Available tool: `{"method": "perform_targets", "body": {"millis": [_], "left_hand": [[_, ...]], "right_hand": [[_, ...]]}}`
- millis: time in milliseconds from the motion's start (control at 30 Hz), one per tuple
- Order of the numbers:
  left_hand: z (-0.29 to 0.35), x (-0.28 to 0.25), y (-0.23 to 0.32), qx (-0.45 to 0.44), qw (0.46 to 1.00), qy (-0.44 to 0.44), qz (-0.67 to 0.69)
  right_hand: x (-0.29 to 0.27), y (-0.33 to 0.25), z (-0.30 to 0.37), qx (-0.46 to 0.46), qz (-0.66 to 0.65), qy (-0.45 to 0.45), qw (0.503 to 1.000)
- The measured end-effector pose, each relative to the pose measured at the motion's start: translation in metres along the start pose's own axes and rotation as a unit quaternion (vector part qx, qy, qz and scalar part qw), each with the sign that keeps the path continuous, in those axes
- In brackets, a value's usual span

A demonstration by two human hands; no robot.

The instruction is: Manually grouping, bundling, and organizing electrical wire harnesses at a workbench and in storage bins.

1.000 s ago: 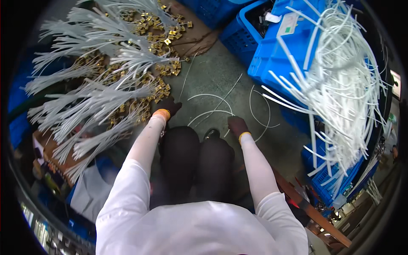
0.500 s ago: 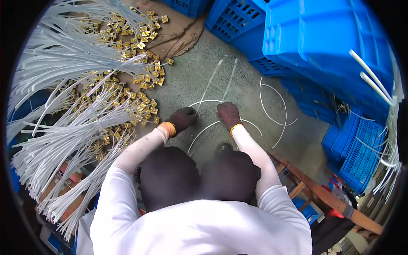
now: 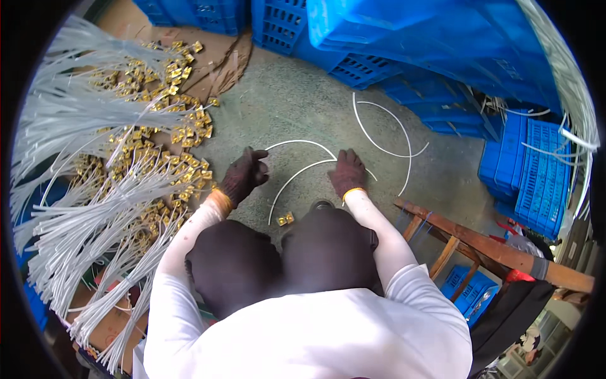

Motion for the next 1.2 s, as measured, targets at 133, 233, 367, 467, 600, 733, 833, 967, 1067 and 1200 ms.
{"method": "perform_targets", "body": {"millis": [133,233,367,467,600,733,833,967,1067,1200], "left_hand": [[-0.013,0.004,0.013,-0.009,0.999,0.035,0.0],[-0.008,0.004,0.026,-0.023,0.995,0.091,-0.017],[0.005,0.01,0.032,-0.027,0.994,0.1,-0.036],[-0.003,0.011,0.033,-0.035,0.995,0.078,-0.055],[-0.01,-0.012,0.033,-0.027,0.999,-0.03,0.036],[-0.014,-0.037,0.028,0.13,0.914,-0.001,-0.385],[-0.004,-0.008,0.038,0.127,0.92,-0.049,-0.368],[-0.02,0.017,0.052,0.058,0.957,-0.058,-0.277],[0.016,0.023,0.073,0.042,0.979,-0.022,-0.198],[0.028,0.045,0.101,0.039,0.994,-0.084,-0.052]], "right_hand": [[0.062,0.043,0.007,-0.053,0.084,-0.077,0.992],[0.068,0.059,-0.003,-0.035,0.062,-0.108,0.992],[0.031,0.12,-0.053,0.145,-0.143,-0.048,0.978],[0.02,0.153,-0.074,0.032,-0.088,0.067,0.993],[0.032,0.159,-0.081,0.025,-0.018,-0.114,0.993],[0.005,0.193,-0.106,0.07,-0.091,-0.062,0.991],[0.006,0.238,-0.135,0.167,-0.108,-0.07,0.978],[0.024,0.332,-0.158,0.117,0.065,-0.027,0.991],[0.035,0.258,-0.171,0.186,0.017,-0.079,0.979],[0.017,0.232,-0.155,0.047,0.023,-0.13,0.99]]}}
Point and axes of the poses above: each hand's wrist, its own z-axis away from the middle knuckle, its own x-axis out of the palm, y = z × x, the point moved 3 cm from there along -z, towards the middle knuckle
